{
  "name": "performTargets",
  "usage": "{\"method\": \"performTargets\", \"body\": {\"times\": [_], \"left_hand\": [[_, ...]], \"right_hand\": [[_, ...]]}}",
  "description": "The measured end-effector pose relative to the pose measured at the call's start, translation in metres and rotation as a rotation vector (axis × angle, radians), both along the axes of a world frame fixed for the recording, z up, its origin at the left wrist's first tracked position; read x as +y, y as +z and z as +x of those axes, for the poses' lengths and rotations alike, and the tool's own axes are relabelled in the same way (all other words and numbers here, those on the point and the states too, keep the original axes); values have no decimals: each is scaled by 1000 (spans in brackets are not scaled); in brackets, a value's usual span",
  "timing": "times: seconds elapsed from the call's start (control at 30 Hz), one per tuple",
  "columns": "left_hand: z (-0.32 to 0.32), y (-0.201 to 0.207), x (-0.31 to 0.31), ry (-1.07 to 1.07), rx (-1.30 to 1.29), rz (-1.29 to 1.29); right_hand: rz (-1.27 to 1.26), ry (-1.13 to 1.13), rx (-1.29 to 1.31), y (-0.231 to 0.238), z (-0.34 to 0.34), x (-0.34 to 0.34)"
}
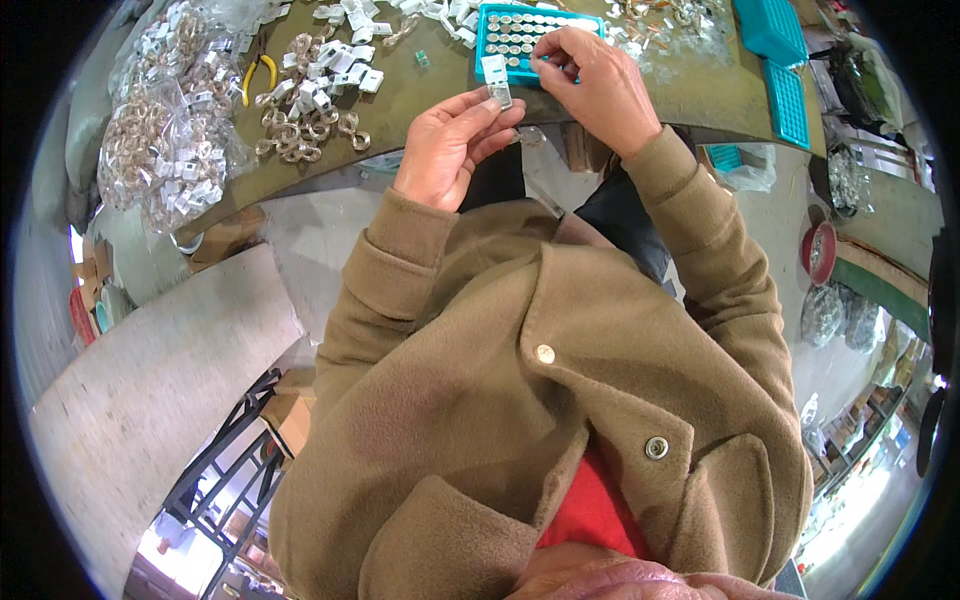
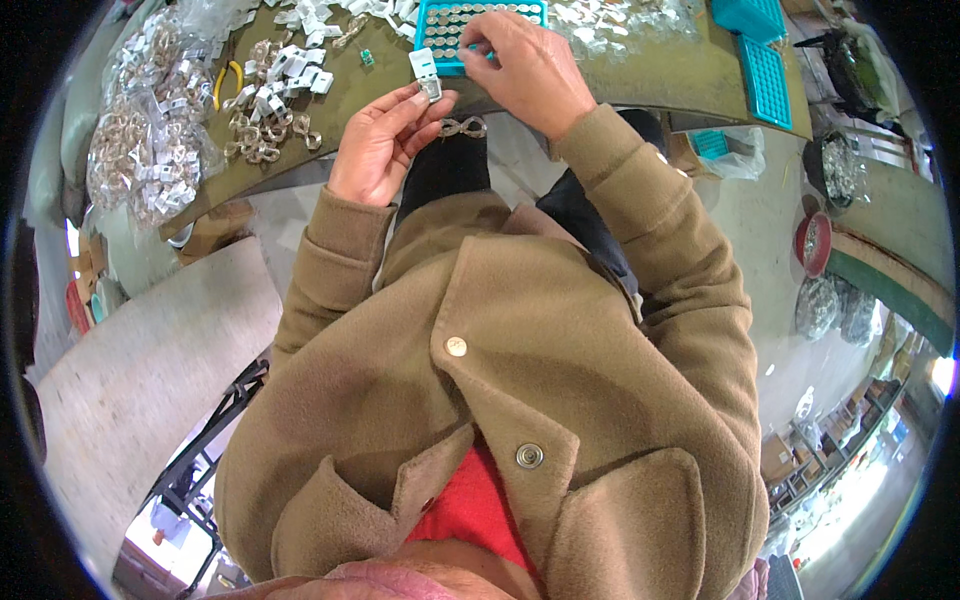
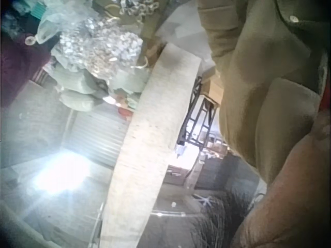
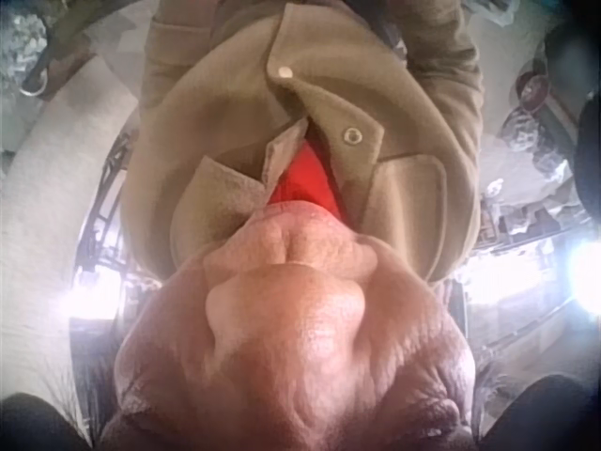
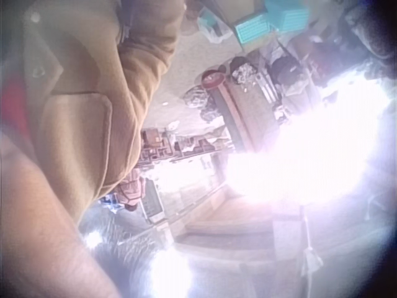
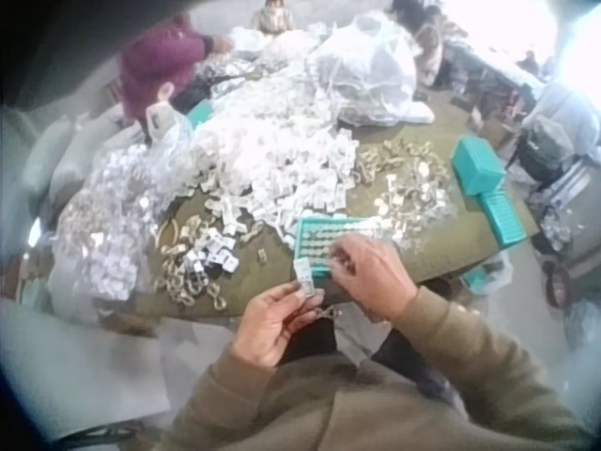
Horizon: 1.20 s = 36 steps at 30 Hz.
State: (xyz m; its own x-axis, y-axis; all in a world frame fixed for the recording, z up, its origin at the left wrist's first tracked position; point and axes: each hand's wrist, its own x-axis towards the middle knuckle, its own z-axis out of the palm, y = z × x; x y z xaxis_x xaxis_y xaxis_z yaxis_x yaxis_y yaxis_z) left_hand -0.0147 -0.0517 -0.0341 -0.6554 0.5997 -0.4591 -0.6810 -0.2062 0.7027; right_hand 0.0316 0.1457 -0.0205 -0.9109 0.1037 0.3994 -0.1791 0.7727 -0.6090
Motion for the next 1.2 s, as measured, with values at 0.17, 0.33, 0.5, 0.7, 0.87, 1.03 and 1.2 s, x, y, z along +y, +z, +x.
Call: {"method": "performTargets", "body": {"times": [0.17, 0.33, 0.5, 0.7, 0.87, 1.03, 1.2], "left_hand": [[2, 3, 1, -38, 26, 21], [9, 6, 2, -36, 141, -42], [10, 2, -2, -44, 125, -30], [15, -13, 3, -4, 44, -20], [8, -13, 0, 52, -25, -67], [-4, -7, -4, 75, 63, -62], [-4, -6, -3, 90, 47, -84]], "right_hand": [[-69, 93, -7, 4, 17, -22], [50, 88, 115, 2, 19, -30], [-14, 85, 69, -1, 26, -33], [70, 136, 64, -7, 25, -31], [-310, 107, -143, -8, 15, -22], [11, -48, 155, -14, -9, -13], [199, -61, 18, -24, -15, -15]]}}
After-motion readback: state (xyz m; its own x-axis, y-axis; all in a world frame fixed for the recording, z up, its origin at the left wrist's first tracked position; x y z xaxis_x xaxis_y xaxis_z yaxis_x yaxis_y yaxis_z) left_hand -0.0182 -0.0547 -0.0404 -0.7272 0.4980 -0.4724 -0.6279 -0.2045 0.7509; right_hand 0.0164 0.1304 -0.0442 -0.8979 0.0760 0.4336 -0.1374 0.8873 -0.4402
